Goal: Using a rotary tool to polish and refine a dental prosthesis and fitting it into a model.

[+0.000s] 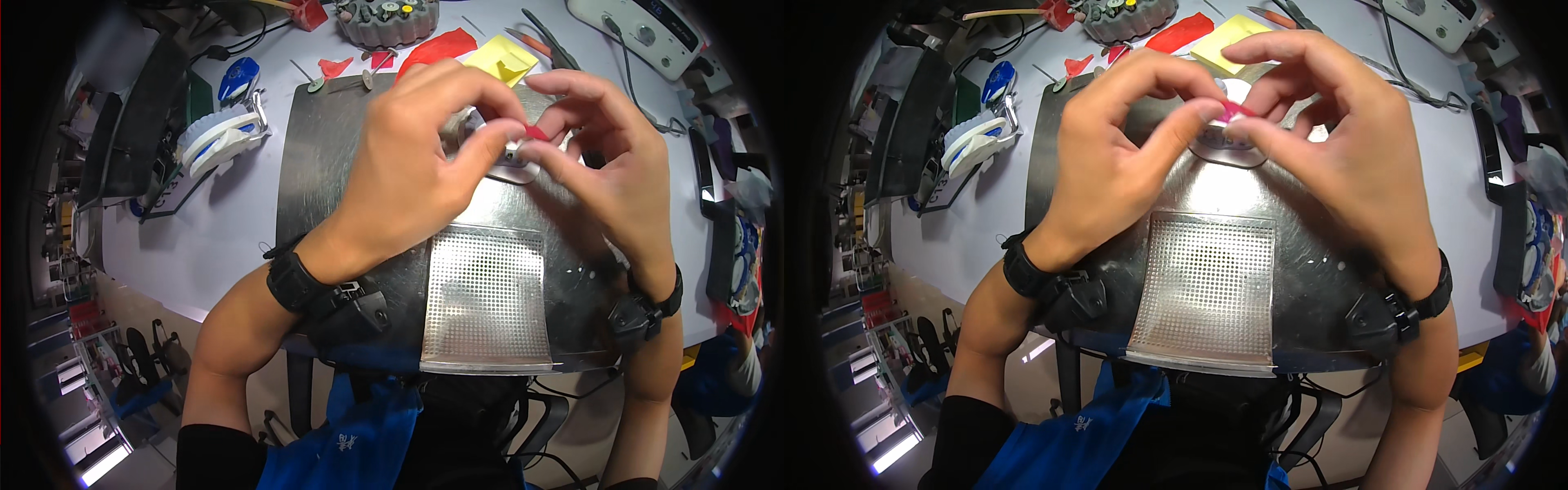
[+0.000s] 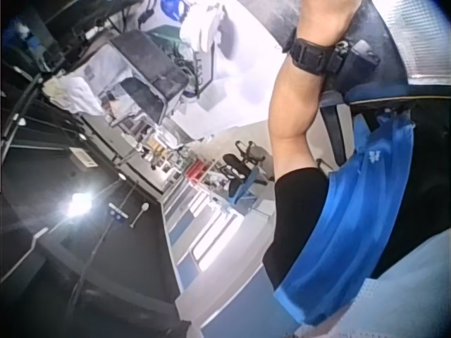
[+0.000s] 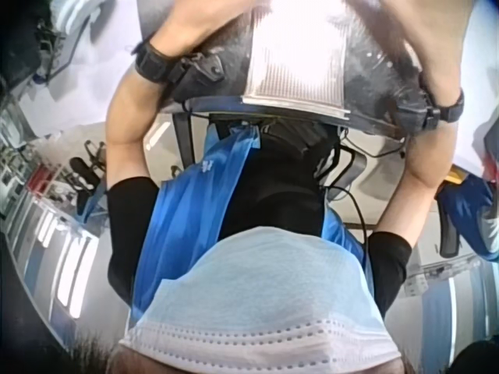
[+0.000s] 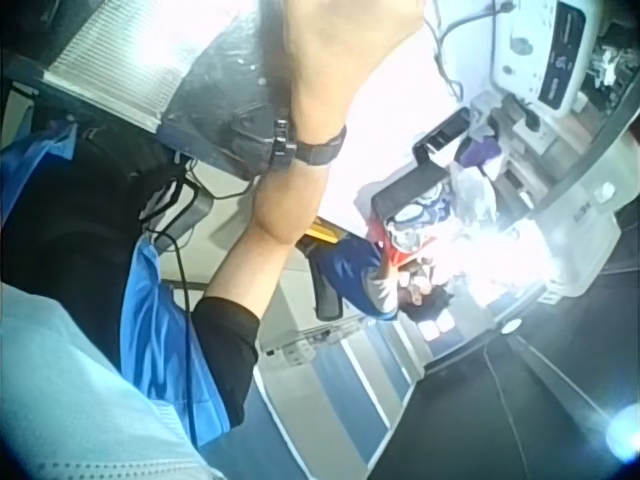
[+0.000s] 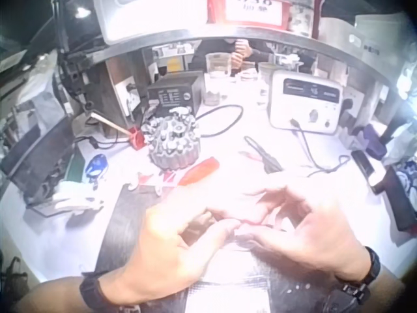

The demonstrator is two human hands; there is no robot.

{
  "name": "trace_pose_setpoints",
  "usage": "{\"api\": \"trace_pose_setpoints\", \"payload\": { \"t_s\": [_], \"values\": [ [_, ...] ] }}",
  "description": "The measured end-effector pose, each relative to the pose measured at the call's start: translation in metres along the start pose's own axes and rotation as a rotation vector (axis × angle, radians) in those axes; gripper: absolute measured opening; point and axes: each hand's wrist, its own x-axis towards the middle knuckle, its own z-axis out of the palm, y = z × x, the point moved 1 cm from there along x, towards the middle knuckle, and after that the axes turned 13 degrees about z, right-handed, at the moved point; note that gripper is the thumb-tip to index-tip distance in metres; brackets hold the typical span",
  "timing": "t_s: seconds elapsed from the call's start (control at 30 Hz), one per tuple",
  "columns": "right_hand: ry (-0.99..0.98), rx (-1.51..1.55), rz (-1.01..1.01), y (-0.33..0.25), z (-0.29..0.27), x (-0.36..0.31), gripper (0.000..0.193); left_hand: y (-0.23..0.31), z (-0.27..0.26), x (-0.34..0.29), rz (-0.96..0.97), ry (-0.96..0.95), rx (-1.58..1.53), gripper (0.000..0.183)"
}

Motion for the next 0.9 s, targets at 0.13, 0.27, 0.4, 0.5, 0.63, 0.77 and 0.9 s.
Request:
{"api": "trace_pose_setpoints", "payload": {
  "t_s": [0.13,0.27,0.4,0.5,0.63,0.77,0.9],
  "values": [
    [0.056,-0.267,-0.103,0.011,-0.011,0.007,0.026,-0.003,0.0,-0.001,-0.348,0.187,-0.301,0.016],
    [0.07,-0.348,-0.145,0.012,-0.003,0.008,0.015,-0.003,0.001,-0.003,-0.478,0.174,-0.413,0.017],
    [0.07,-0.401,-0.089,0.01,-0.008,0.01,0.014,-0.005,0.005,-0.007,-0.526,0.112,-0.441,0.02],
    [0.064,-0.42,-0.146,0.019,-0.003,0.008,0.015,-0.005,0.007,-0.006,-0.52,0.092,-0.43,0.021],
    [0.07,-0.443,-0.129,0.012,-0.001,0.006,0.014,-0.006,0.006,-0.008,-0.5,0.085,-0.4,0.023],
    [0.107,-0.338,-0.072,0.004,-0.006,0.003,0.013,0.001,0.005,-0.006,-0.491,0.147,-0.402,0.023],
    [-0.04,-0.317,-0.155,0.005,-0.01,0.002,0.012,0.017,0.008,-0.007,-0.415,0.04,-0.286,0.029]
  ]
}}
